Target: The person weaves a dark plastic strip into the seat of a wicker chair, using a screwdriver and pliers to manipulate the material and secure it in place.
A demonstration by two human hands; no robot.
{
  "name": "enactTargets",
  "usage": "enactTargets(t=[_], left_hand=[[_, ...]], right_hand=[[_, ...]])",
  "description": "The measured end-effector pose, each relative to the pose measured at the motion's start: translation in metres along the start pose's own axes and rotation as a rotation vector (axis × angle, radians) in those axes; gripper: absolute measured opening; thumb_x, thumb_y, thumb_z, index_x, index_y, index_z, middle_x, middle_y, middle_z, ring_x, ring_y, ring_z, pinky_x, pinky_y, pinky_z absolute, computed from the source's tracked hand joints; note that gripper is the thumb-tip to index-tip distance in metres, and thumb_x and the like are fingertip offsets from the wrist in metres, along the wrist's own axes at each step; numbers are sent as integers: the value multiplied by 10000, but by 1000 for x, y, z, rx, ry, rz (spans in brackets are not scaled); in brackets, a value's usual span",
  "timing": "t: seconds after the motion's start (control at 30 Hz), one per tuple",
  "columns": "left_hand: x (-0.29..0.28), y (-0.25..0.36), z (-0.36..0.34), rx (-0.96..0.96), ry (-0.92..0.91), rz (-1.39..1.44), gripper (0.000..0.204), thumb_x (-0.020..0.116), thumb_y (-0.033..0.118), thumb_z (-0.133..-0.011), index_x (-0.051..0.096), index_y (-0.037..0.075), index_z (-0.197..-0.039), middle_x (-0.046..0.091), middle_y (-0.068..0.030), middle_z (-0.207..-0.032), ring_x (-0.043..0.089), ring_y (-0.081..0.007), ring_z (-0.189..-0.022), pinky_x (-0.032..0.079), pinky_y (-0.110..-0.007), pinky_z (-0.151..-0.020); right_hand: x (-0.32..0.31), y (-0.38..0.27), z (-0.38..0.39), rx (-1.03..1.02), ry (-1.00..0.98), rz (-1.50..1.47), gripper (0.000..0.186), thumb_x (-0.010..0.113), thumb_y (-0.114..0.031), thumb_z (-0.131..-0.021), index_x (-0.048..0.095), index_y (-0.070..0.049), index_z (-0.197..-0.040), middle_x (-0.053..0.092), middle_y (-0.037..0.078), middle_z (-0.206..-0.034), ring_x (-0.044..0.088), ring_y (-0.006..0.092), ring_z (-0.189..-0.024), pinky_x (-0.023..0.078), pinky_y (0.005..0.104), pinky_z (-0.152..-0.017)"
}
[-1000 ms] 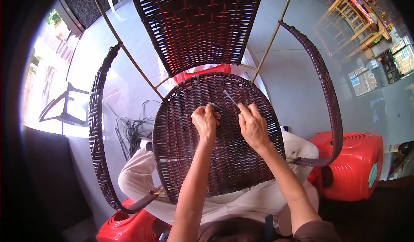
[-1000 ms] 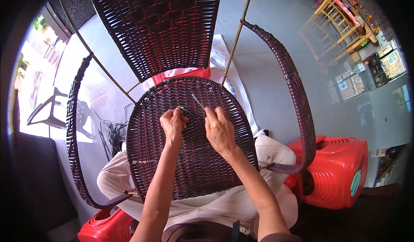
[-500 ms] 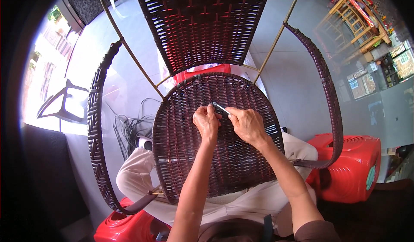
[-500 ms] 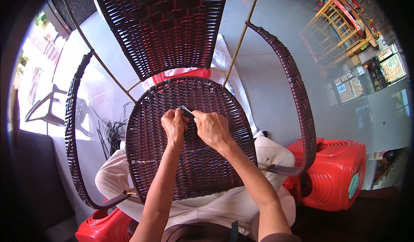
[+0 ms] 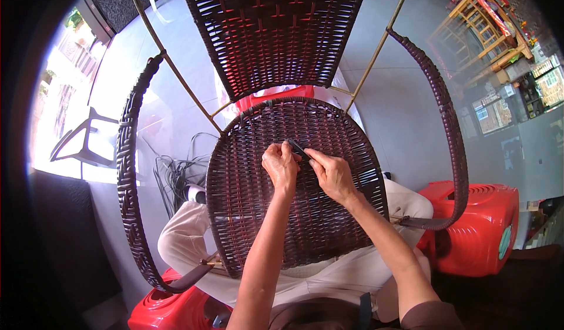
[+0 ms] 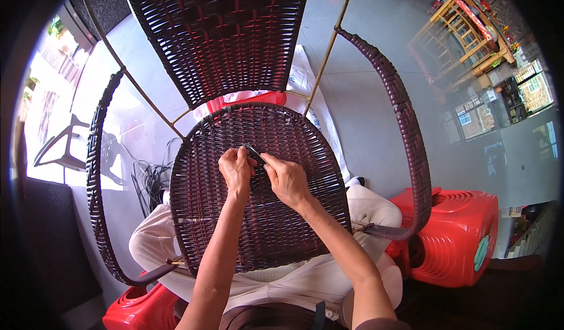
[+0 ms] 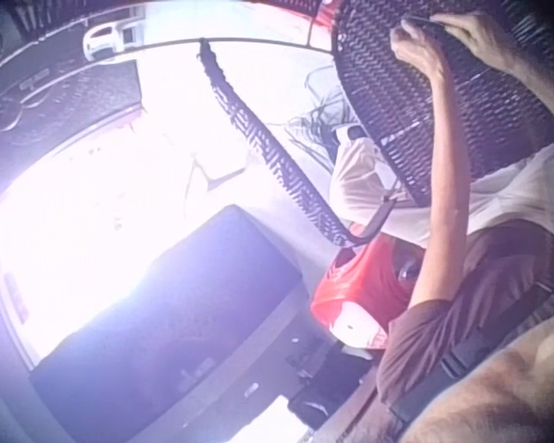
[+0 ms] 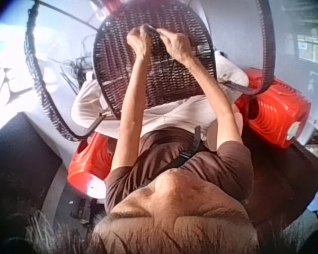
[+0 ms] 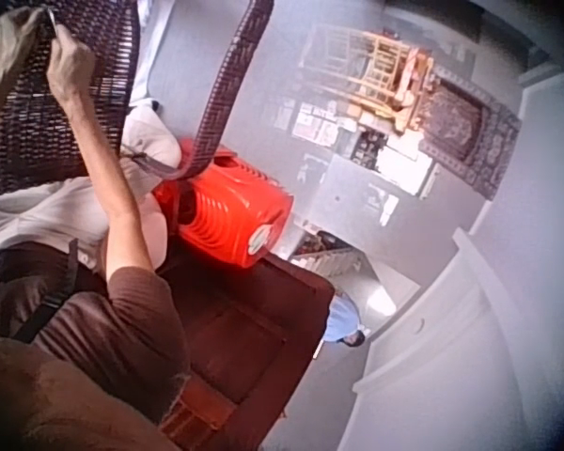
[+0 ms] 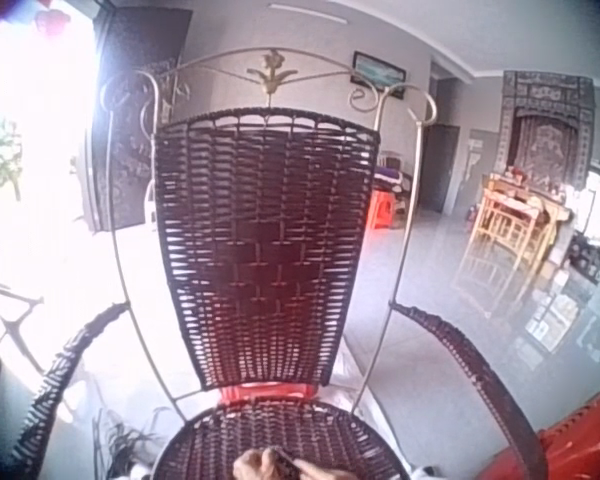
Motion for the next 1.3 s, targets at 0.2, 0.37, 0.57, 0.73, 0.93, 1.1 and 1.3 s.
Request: enactTargets(t=[0.2,0.37,0.57,0.73,0.93,1.1,1.3], left_hand=[[0,-1,-2,13,15,-44,258,531,144,-898,571,-50,-734,603,-105,-536,479,-109,-355,373,-252,-343],[1,5,-5,8,39,-58,242,541,147,-889,588,-40,-742,592,-84,-540,464,-96,-365,360,-242,-349],[3,1,-8,33,89,-97,289,554,147,-878,589,-63,-683,607,-106,-534,517,-123,-389,420,-271,-400],[4,-1,-9,99,111,-104,291,553,144,-880,595,-72,-689,602,-100,-527,531,-123,-408,433,-267,-420],[-1,10,-2,-114,-33,19,154,526,0,-809,623,-82,-895,630,-123,-706,551,-130,-457,467,-234,-436],[-4,15,0,-111,-40,67,159,542,-46,-792,586,-119,-926,606,-132,-684,633,-191,-556,557,-256,-521],[-2,6,1,-44,40,178,159,551,-76,-785,517,-88,-940,613,-141,-744,639,-199,-558,555,-264,-510]], right_hand=[[8,-5,11,-37,68,101,305,582,-75,-848,593,-44,-1151,637,128,-746,636,280,-596,515,350,-515],[13,-7,15,-83,129,169,301,572,-51,-844,601,-28,-1143,621,126,-721,616,266,-524,501,339,-452],[16,-5,18,-92,120,199,319,559,-23,-828,596,-11,-1144,626,136,-741,625,267,-534,504,337,-451],[17,-2,19,-83,136,182,326,562,-29,-826,592,-19,-1151,622,138,-747,619,268,-527,501,342,-450],[15,-3,20,-79,139,183,339,574,-30,-819,582,-31,-1158,616,128,-739,608,264,-516,495,344,-447],[16,-4,19,-92,148,155,356,581,-26,-810,574,-32,-1166,611,125,-733,608,272,-523,494,350,-448],[17,-2,20,-88,152,157,357,566,-23,-805,576,-32,-1162,613,129,-733,609,279,-532,499,361,-459]])
Point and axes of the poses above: each hand's wrist, its own z-axis away from the middle knuckle, its own x-axis out of the palm, y = z × x, the point moved 3 cm from there along -z, towards the middle knuckle
